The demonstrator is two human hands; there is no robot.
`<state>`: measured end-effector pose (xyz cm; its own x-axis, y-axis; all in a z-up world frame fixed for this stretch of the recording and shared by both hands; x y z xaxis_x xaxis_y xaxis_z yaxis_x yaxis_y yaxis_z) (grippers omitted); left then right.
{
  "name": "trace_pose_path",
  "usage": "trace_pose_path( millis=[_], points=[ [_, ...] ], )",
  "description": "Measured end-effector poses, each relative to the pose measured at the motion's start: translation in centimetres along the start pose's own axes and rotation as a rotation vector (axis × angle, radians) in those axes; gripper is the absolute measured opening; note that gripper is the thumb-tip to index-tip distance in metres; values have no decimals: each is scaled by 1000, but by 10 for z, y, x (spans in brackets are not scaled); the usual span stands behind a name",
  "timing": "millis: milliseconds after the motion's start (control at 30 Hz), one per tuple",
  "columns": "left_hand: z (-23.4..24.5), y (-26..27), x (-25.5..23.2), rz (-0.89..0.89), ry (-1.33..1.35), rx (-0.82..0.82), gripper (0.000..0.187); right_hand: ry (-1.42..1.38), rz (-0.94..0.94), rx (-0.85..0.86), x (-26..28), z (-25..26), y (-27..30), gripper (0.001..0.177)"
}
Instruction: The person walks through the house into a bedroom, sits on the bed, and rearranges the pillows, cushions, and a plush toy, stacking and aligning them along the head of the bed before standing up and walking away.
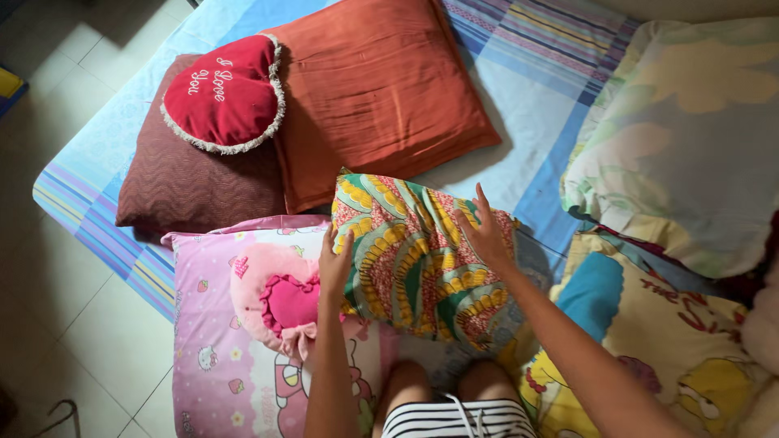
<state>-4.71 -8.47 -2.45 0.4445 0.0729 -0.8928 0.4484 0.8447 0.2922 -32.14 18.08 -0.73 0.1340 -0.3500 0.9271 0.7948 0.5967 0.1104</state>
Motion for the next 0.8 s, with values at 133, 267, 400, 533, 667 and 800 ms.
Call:
trace_pose_path(
  millis=[133,267,400,533,667,800],
  points=[
    [-6,-31,30,-98,-62,16,86,122,-102,-31,-36,-19,-6,99],
    [-21,-58,72,-127,-244,15,97,258,-265,-151,-107,-7,21,103],
    [-35,-69,95,-191,-111,73,105,236,-815,-324,-225,31,98,124],
    [-32,-91,132,132,-112,61,86,-90,-1021,-142,-309,-11,164,118],
    [-53,-89,120,234,207,212,55,-124,-997,-248,-326,-27,170,116],
    [-64,-58,44,-23,147,180,46,59,-753,-318,-242,-8,123,106]
  ],
)
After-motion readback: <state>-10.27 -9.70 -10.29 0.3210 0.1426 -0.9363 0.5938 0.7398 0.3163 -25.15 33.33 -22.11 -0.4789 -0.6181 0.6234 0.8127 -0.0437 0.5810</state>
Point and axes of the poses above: each hand's wrist, its own y-axis away from the middle knuckle, its own z-axis out of the back of the hand, x = y × z, the point moved 10 cm from there along -y, towards the middle knuckle, and after that the axes turned 3 degrees about z, right-handed, at the moved point
